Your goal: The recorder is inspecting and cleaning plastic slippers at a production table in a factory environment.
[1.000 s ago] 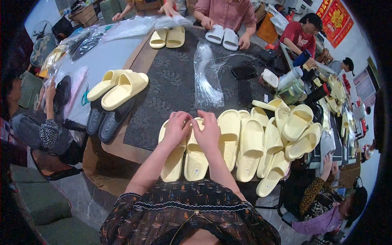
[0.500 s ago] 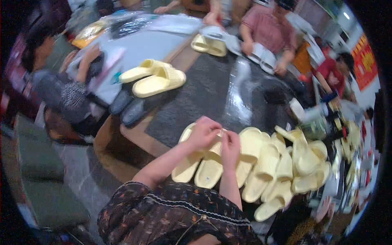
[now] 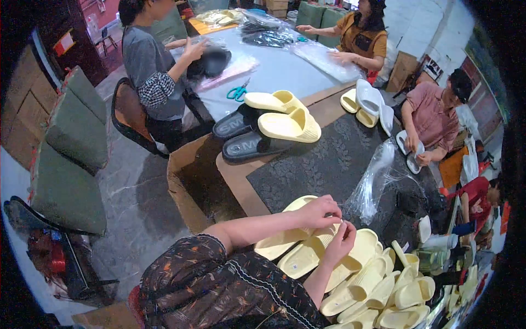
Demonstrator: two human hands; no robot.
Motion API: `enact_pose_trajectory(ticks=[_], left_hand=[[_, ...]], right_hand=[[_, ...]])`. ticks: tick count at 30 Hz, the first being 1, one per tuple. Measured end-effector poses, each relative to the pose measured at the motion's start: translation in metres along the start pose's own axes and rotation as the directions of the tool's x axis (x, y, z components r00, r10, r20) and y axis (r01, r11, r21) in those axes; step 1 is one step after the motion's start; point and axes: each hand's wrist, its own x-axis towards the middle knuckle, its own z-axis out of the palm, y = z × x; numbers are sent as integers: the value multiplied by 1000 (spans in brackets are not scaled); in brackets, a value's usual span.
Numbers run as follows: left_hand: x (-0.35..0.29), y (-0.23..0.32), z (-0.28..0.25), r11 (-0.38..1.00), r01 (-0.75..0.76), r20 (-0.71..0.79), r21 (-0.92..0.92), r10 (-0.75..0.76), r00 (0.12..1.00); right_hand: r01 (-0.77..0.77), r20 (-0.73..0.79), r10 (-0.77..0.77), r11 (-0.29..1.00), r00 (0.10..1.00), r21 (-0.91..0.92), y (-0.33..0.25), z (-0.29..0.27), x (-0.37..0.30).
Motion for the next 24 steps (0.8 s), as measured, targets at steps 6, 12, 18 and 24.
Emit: enact_pose_trajectory(ticks=[6,12,18,24], left_hand=[[-3,2,1,995,89,33,49,-91,995],[-3,-4,5,1000,31,55,-4,-31,998],[-1,1,2,999,23,0,-34,-23,1000],[0,-1,2,1000,26,25,-18,-25,999]], right_hand=[[8,-46,-5,998,999,64,2,-3,-1],[40,-74,-40,999,996,0,5,-3,-2],[15,24,-14,999,1000,-39,7,-4,0],[21,-4,-21,993,1000,120,10,-2,2]])
